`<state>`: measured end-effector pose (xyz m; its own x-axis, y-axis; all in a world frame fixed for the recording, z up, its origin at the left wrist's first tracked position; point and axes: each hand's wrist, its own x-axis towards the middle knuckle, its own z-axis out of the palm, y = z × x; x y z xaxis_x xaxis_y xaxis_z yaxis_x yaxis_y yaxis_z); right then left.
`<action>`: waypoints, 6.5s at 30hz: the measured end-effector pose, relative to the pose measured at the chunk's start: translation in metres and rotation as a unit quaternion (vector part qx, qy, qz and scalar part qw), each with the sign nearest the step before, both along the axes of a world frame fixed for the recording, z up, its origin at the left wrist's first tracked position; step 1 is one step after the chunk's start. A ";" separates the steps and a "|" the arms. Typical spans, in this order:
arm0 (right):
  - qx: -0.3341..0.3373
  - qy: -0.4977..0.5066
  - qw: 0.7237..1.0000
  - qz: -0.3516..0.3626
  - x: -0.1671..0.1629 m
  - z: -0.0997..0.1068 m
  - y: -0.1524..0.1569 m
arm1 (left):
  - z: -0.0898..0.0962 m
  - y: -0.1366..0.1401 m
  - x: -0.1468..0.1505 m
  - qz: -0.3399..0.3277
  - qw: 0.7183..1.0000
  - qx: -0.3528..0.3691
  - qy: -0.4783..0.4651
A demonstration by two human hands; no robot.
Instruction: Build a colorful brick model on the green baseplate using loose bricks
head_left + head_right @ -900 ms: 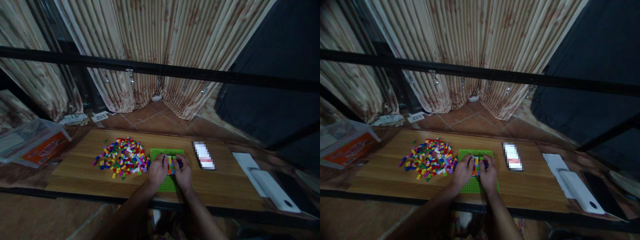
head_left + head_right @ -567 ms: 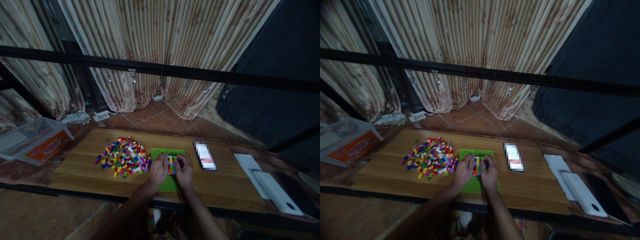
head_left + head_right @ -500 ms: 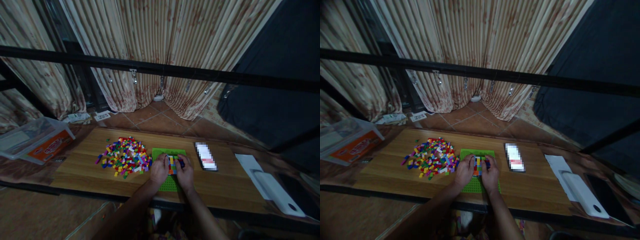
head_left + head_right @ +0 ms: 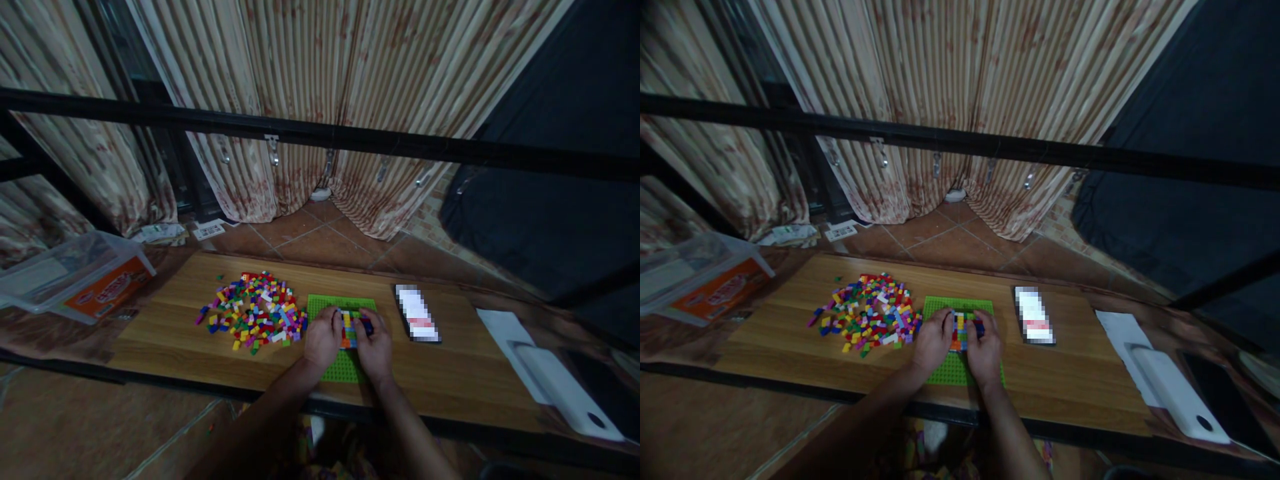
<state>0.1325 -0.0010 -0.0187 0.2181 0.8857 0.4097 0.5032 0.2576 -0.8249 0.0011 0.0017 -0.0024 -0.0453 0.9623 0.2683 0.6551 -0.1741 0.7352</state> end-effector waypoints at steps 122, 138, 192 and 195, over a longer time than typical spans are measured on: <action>0.010 0.034 0.999 -0.011 0.009 0.000 -0.003 | -0.007 -0.042 -0.013 -0.099 0.986 -0.074 -0.109; 0.016 -0.024 1.000 -0.008 0.011 -0.003 -0.005 | -0.004 -0.046 -0.016 -0.110 0.987 -0.059 -0.103; -0.061 -0.086 0.991 0.087 -0.198 0.009 0.001 | -0.001 -0.014 -0.185 0.228 0.972 0.048 0.000; -0.061 -0.043 0.990 0.119 -0.200 0.013 0.000 | 0.001 -0.020 -0.176 0.230 0.970 0.061 -0.049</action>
<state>-0.0678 -0.0010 -0.0053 -0.0345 0.9522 0.3036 0.5094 0.2781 -0.8144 -0.1754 -0.0183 -0.0009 -0.4940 0.7951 0.3517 0.6115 0.0301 0.7907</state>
